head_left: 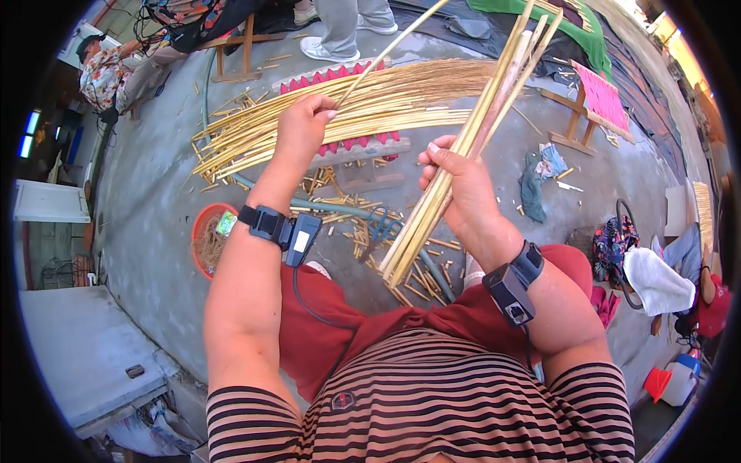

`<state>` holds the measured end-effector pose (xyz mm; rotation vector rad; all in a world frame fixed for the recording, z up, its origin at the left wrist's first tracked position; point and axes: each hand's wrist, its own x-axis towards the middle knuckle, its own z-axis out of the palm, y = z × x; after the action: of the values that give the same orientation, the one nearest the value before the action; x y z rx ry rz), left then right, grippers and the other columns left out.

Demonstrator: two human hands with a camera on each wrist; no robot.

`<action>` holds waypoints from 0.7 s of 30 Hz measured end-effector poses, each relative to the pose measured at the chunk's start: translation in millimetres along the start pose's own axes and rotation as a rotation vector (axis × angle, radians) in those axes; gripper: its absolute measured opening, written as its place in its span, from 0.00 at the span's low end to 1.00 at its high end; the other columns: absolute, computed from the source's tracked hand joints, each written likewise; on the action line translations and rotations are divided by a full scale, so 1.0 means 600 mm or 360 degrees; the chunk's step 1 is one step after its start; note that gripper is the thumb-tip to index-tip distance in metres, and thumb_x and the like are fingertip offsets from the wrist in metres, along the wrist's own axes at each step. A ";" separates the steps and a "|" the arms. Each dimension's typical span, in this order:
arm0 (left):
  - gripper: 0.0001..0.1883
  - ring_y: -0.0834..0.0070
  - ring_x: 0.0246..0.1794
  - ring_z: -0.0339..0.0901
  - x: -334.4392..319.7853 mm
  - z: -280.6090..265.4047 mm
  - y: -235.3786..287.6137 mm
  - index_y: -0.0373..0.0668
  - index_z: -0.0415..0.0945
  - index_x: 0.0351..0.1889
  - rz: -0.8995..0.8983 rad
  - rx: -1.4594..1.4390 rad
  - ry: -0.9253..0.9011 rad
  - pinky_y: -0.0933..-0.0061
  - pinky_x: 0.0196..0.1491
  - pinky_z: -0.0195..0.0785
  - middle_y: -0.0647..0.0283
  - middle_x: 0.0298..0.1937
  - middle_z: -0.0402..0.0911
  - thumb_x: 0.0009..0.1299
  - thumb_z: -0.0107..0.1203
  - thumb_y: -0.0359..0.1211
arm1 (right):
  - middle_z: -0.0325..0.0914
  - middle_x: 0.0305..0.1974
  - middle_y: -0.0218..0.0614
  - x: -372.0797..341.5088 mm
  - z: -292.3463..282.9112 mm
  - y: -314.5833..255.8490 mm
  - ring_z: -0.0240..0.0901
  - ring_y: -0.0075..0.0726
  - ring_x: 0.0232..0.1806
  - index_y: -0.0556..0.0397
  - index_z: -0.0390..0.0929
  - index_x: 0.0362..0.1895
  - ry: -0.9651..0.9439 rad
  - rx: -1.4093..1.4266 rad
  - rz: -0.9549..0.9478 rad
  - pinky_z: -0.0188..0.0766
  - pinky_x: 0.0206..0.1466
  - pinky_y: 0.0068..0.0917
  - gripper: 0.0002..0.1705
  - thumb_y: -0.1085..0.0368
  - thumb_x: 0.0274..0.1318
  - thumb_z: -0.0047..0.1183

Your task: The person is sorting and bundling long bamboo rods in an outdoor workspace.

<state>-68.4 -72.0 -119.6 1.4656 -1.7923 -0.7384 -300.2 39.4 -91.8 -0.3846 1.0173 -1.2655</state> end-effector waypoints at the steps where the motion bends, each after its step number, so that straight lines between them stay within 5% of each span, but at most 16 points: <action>1: 0.05 0.72 0.32 0.77 -0.007 -0.006 0.021 0.39 0.79 0.35 -0.0256 -0.0325 -0.0137 0.73 0.37 0.70 0.64 0.33 0.80 0.63 0.57 0.27 | 0.75 0.30 0.35 0.000 0.003 0.003 0.71 0.26 0.26 0.51 0.68 0.40 -0.0039 -0.0002 0.0004 0.72 0.30 0.25 0.08 0.70 0.56 0.51; 2: 0.07 0.78 0.32 0.78 -0.020 -0.016 0.051 0.37 0.78 0.40 -0.0388 -0.0757 -0.0268 0.76 0.37 0.72 0.67 0.34 0.79 0.65 0.55 0.28 | 0.75 0.30 0.36 0.003 0.006 0.005 0.71 0.25 0.26 0.52 0.68 0.40 -0.0075 -0.0001 0.0013 0.72 0.29 0.24 0.08 0.70 0.56 0.51; 5: 0.09 0.77 0.33 0.78 -0.042 -0.026 0.064 0.37 0.76 0.44 -0.0570 -0.1525 -0.0570 0.75 0.37 0.75 0.66 0.34 0.80 0.67 0.54 0.29 | 0.76 0.30 0.36 0.009 0.016 0.013 0.70 0.24 0.26 0.53 0.68 0.41 -0.0145 -0.0063 0.0044 0.71 0.28 0.23 0.08 0.71 0.56 0.51; 8: 0.09 0.73 0.33 0.80 -0.043 -0.024 0.042 0.36 0.76 0.44 -0.0597 -0.1832 -0.0778 0.70 0.40 0.78 0.62 0.34 0.81 0.67 0.54 0.29 | 0.76 0.30 0.37 0.008 0.026 0.028 0.69 0.23 0.25 0.53 0.69 0.41 -0.0245 -0.0140 0.0090 0.71 0.28 0.22 0.09 0.71 0.56 0.50; 16: 0.11 0.76 0.35 0.79 -0.012 0.010 -0.042 0.37 0.75 0.45 -0.0712 -0.1644 -0.0697 0.74 0.44 0.76 0.63 0.35 0.80 0.68 0.54 0.31 | 0.76 0.30 0.36 -0.027 0.028 0.083 0.69 0.23 0.25 0.54 0.72 0.41 -0.0430 -0.0281 0.0352 0.70 0.27 0.21 0.10 0.65 0.57 0.54; 19: 0.09 0.70 0.30 0.79 -0.025 0.035 0.010 0.37 0.75 0.44 -0.0879 -0.1679 -0.0609 0.68 0.38 0.76 0.59 0.35 0.80 0.68 0.51 0.29 | 0.76 0.29 0.35 -0.033 0.023 0.096 0.71 0.24 0.26 0.54 0.72 0.42 -0.0437 -0.0360 0.0369 0.69 0.26 0.20 0.12 0.64 0.56 0.56; 21: 0.09 0.68 0.34 0.79 -0.024 0.047 0.005 0.36 0.75 0.43 -0.0881 -0.1716 -0.0695 0.64 0.43 0.76 0.58 0.36 0.81 0.66 0.51 0.27 | 0.76 0.29 0.35 -0.025 0.020 0.101 0.72 0.25 0.25 0.54 0.72 0.42 -0.0469 -0.0384 0.0348 0.69 0.25 0.21 0.12 0.64 0.55 0.56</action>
<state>-90.9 -57.2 -136.6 1.0302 -0.8674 -2.0223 -253.6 68.7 -123.8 -0.6092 0.9319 -0.8627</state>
